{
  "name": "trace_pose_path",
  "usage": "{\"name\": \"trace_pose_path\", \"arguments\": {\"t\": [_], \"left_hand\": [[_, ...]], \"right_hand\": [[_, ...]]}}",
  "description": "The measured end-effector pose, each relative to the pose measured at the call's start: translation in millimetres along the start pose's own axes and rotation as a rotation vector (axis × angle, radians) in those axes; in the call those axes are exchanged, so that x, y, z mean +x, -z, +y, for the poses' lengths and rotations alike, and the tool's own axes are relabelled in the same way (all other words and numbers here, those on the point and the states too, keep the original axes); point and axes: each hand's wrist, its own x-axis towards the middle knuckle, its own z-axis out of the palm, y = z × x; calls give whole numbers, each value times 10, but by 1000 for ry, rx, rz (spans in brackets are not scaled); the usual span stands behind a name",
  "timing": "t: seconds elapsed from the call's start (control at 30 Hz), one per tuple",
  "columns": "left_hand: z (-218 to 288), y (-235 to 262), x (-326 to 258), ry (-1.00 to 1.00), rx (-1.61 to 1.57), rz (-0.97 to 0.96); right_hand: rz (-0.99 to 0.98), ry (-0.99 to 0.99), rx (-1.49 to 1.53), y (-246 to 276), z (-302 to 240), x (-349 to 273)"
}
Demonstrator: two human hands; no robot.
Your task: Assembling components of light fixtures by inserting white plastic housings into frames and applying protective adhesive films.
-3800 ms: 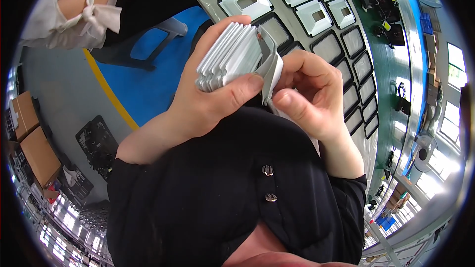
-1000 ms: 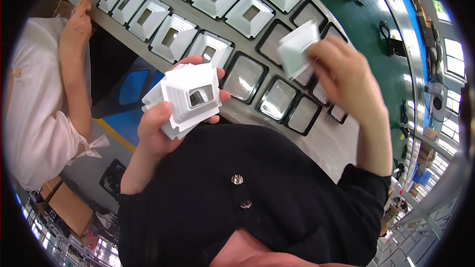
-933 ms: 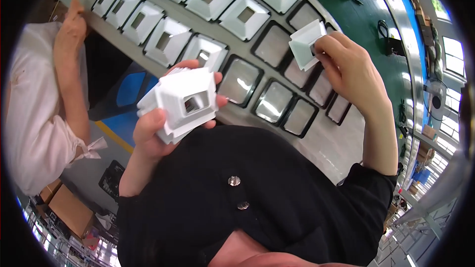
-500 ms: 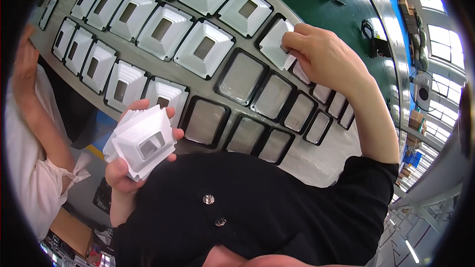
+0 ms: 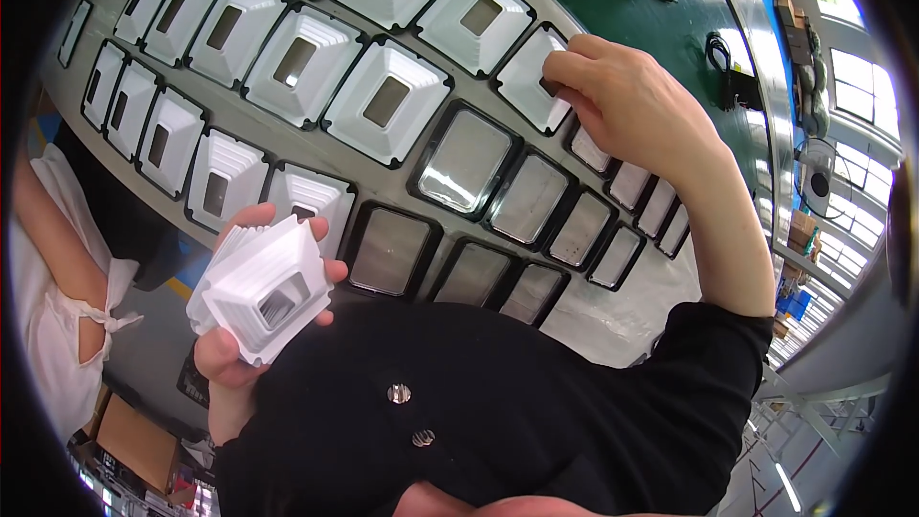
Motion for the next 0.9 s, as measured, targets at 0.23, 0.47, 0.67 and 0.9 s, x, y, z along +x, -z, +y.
{"name": "trace_pose_path", "arguments": {"t": [0.23,0.47,0.67,0.9], "left_hand": [[-26,-30,-52,5,-2,-5],[-164,-307,66,8,-55,-249],[-311,-319,-189,-45,67,-248],[-324,-289,-232,-35,186,-271]], "right_hand": [[192,7,151,23,-67,-95],[235,420,536,-100,-995,-494],[690,544,686,-520,-1454,-570],[585,463,790,-599,-1586,-648]]}}
